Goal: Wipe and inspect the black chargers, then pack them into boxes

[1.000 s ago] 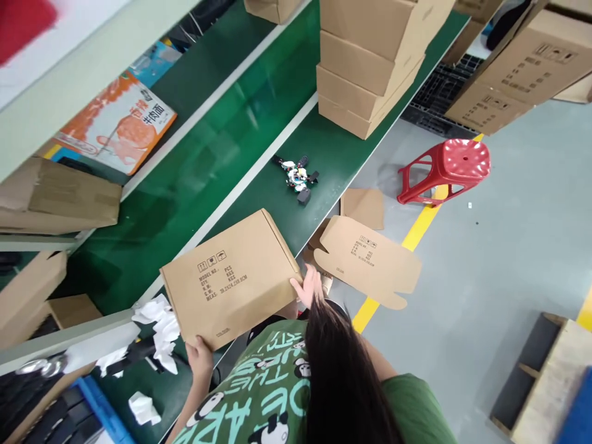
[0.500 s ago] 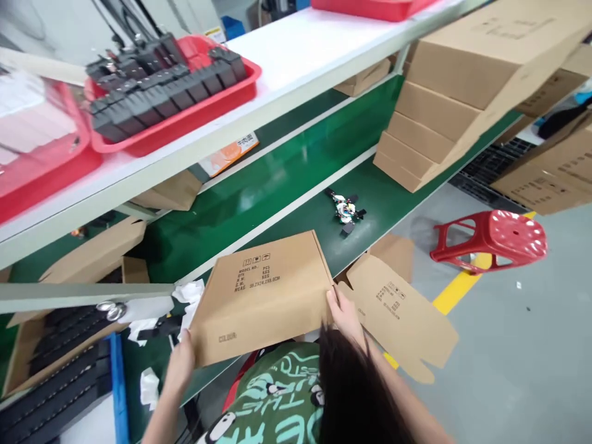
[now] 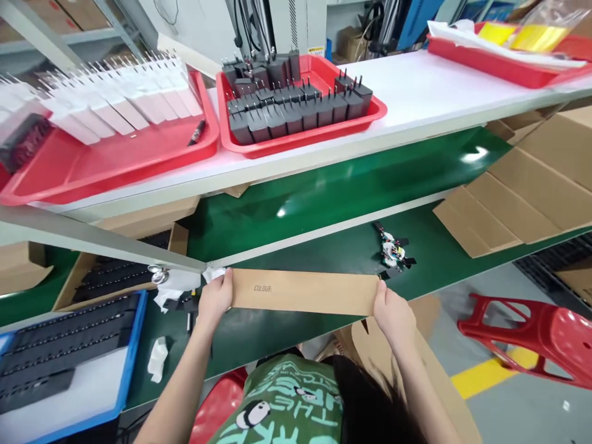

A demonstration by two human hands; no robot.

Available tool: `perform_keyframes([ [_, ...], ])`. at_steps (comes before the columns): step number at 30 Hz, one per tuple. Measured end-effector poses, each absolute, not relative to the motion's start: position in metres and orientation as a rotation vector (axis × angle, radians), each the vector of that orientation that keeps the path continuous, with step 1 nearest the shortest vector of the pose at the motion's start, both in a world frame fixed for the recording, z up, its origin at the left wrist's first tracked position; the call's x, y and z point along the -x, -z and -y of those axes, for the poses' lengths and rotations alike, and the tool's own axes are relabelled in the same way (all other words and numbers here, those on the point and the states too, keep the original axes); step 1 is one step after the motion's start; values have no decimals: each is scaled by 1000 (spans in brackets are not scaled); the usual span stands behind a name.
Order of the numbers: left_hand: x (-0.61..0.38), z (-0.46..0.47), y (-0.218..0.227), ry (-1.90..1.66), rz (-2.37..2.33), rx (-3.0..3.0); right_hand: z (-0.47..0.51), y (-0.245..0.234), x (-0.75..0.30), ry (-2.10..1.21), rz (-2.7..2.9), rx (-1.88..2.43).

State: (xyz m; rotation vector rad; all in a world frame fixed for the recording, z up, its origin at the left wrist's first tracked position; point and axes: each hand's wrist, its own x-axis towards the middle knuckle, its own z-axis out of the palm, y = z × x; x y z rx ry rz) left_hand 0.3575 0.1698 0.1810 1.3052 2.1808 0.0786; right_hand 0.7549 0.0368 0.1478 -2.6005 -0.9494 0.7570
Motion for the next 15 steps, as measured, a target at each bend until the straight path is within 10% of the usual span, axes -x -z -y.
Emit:
perform_keyframes([
  [15,-353,-186,-164,-34,-2135,-1375,-55,-137,-735,-674,783,2346],
])
